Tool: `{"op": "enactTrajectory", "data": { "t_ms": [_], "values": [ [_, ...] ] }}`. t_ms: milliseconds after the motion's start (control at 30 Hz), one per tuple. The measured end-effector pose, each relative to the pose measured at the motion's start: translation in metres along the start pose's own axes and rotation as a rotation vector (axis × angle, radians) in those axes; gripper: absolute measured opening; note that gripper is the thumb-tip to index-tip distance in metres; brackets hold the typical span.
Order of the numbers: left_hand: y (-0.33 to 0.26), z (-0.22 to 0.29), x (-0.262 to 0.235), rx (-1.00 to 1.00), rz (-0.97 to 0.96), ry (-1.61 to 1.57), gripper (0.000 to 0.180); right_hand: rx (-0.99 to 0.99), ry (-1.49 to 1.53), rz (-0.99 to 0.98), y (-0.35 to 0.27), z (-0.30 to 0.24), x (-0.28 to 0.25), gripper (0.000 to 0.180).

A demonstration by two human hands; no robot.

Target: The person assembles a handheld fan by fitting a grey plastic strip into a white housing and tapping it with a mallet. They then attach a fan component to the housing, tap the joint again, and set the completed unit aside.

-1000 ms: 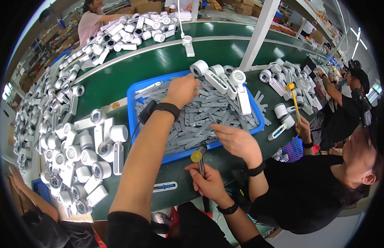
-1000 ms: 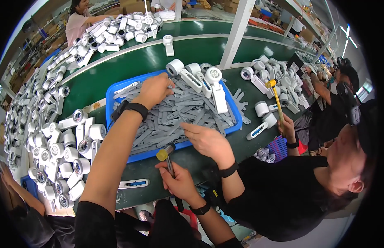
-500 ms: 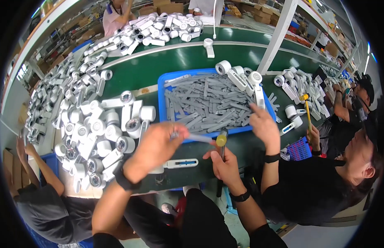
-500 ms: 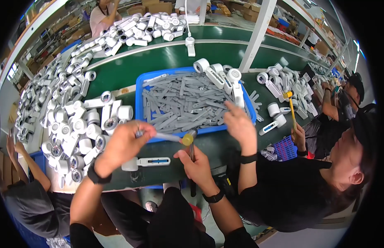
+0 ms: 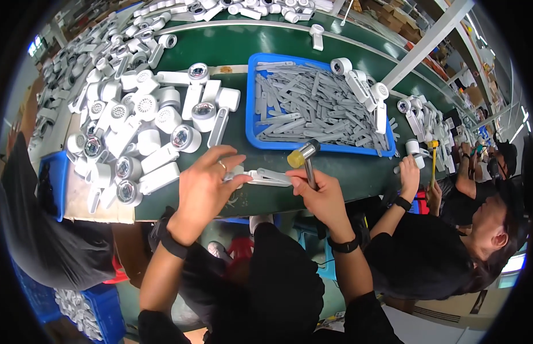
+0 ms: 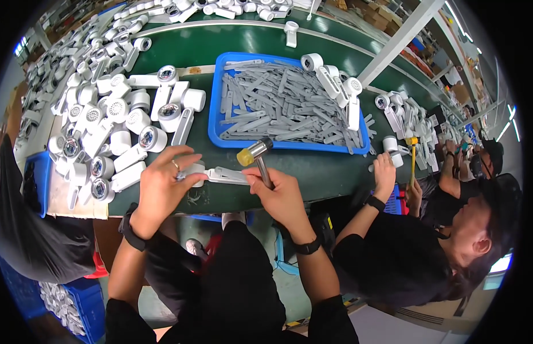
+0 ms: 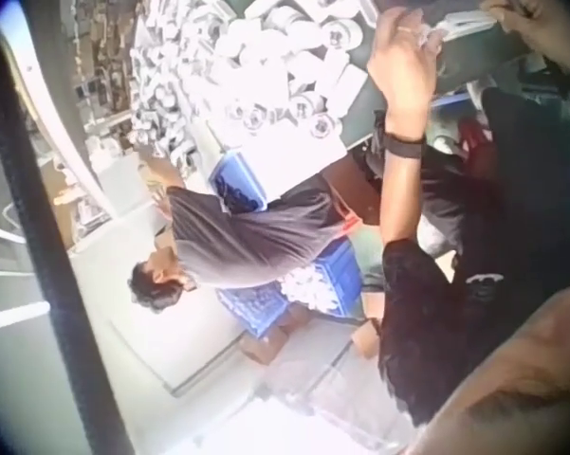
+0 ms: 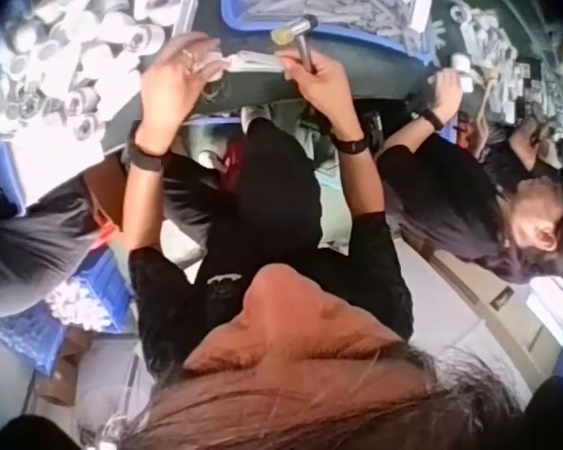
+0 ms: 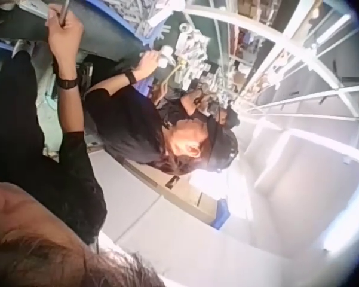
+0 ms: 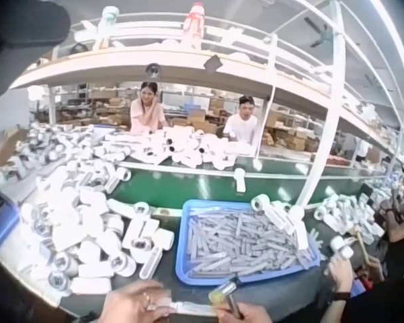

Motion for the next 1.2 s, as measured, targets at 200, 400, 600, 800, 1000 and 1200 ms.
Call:
{"op": "enactTrajectory", "data": {
  "t_ms": [200,400,600,800,1000,1200],
  "values": [
    [-0.015,-0.02,0.02,0.207,-0.058,0.135,0.042,-0.064,-0.064,-0.074,0.018,0.022,0.009,0.018],
    [-0.012,-0.026,0.022,0.344,-0.077,0.163,0.034,0.035,-0.274,-0.126,0.022,0.006,0.002,0.02],
    [0.001,-0.029,0.025,0.511,-0.151,0.197,0.025,0.056,-0.344,-0.114,0.026,-0.004,0.004,0.024],
    [0.006,-0.035,0.026,0.55,-0.244,0.237,0.025,0.047,-0.598,-0.02,0.029,-0.007,0.008,0.027],
    [0.007,-0.032,0.026,0.585,-0.256,0.195,0.025,0.607,0.2,-0.218,0.029,0.009,0.002,0.039],
    [0.018,-0.028,0.025,0.613,-0.305,0.257,0.026,0.532,0.189,-0.234,0.032,0.015,0.0,0.042]
  ]
}}
Point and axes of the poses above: each hand's wrist, its own y-axis towards the middle knuckle, its own x-axis out of the palm, z = x × y, the point moved 1 cm from there along y, towards the middle knuckle, and after that the axes turned 4 degrees about x, right-handed, at the moved point
